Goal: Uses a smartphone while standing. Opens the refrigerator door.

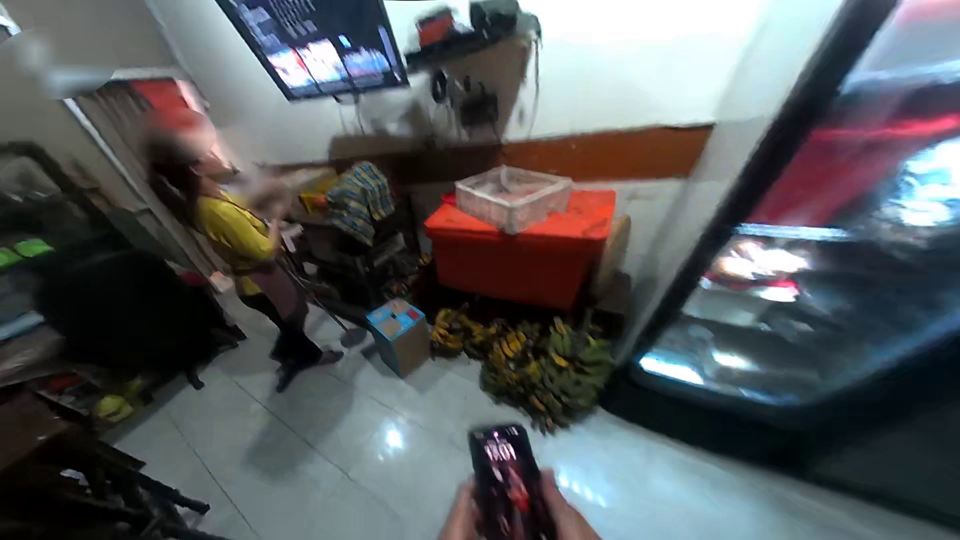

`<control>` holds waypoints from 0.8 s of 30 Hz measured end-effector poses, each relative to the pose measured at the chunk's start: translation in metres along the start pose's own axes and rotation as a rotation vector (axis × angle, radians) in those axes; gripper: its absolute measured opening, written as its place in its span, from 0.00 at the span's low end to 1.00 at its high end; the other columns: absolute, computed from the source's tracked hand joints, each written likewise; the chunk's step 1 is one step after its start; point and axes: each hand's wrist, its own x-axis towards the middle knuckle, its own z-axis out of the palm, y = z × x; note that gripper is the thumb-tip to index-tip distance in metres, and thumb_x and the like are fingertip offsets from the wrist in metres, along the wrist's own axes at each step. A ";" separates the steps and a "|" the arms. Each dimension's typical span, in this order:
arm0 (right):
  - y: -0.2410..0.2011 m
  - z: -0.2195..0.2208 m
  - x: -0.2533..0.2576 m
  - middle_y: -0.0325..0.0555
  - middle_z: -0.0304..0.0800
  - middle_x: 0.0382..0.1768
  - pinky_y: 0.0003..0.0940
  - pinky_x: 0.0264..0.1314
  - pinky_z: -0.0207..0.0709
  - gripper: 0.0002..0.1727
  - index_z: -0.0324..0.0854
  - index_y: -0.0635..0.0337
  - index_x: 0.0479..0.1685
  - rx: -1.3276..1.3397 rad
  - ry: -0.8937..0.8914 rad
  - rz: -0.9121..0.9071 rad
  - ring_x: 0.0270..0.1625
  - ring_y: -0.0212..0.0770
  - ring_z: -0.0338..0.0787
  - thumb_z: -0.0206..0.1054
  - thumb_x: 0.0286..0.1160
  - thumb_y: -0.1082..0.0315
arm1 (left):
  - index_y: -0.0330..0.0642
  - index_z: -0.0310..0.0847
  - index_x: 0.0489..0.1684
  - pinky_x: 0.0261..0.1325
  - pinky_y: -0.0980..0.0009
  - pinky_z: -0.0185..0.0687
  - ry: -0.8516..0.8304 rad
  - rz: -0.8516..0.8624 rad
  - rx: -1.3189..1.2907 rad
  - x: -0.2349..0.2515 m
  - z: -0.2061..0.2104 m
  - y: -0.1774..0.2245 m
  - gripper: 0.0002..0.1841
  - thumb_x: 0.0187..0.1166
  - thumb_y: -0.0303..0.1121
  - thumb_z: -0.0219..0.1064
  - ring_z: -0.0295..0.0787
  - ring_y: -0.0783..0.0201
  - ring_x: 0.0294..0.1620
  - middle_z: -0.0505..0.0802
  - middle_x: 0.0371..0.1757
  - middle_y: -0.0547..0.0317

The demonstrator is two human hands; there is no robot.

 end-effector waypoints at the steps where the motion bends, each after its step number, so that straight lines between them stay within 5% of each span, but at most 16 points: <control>1: -0.001 0.000 -0.002 0.46 0.94 0.44 0.44 0.53 0.90 0.40 0.83 0.60 0.61 -0.040 0.031 -0.007 0.48 0.40 0.94 0.32 0.93 0.37 | 0.26 0.43 0.87 0.73 0.52 0.84 -0.028 -0.030 -0.063 -0.001 -0.001 -0.002 0.46 0.72 0.27 0.75 0.85 0.53 0.70 0.83 0.72 0.41; 7: 0.013 -0.016 -0.002 0.54 0.95 0.48 0.44 0.58 0.92 0.36 0.82 0.65 0.61 -0.031 0.031 -0.160 0.51 0.46 0.96 0.39 0.95 0.42 | 0.41 0.29 0.90 0.65 0.37 0.87 -0.117 -0.210 -0.317 -0.007 0.004 -0.001 0.56 0.65 0.18 0.75 0.86 0.35 0.68 0.79 0.75 0.32; 11: 0.009 -0.030 -0.009 0.49 0.95 0.49 0.40 0.58 0.91 0.24 0.82 0.61 0.64 -0.173 -0.059 -0.192 0.51 0.42 0.95 0.65 0.86 0.49 | 0.48 0.28 0.91 0.59 0.31 0.87 -0.124 -0.241 -0.497 -0.011 0.006 -0.007 0.53 0.70 0.17 0.69 0.86 0.29 0.65 0.78 0.75 0.29; 16: -0.001 -0.036 -0.019 0.42 0.92 0.60 0.38 0.63 0.92 0.45 0.68 0.51 0.80 -0.402 -0.238 -0.200 0.60 0.39 0.94 0.87 0.60 0.58 | 0.49 0.31 0.90 0.61 0.40 0.88 -0.138 -0.186 -0.488 -0.011 0.000 -0.008 0.46 0.75 0.22 0.63 0.88 0.38 0.64 0.79 0.73 0.32; 20: -0.003 -0.037 -0.020 0.40 0.91 0.61 0.37 0.62 0.92 0.49 0.64 0.47 0.83 -0.471 -0.275 -0.198 0.60 0.37 0.94 0.89 0.57 0.60 | 0.48 0.31 0.89 0.64 0.45 0.87 -0.154 -0.139 -0.464 -0.013 0.000 -0.009 0.46 0.74 0.22 0.64 0.87 0.41 0.66 0.78 0.74 0.34; 24: -0.007 -0.036 -0.025 0.44 0.92 0.59 0.40 0.63 0.92 0.33 0.65 0.50 0.82 -0.427 -0.269 -0.157 0.57 0.40 0.95 0.74 0.78 0.63 | 0.50 0.31 0.89 0.59 0.35 0.88 -0.151 -0.119 -0.501 -0.017 0.002 -0.010 0.45 0.77 0.26 0.65 0.86 0.33 0.66 0.77 0.75 0.31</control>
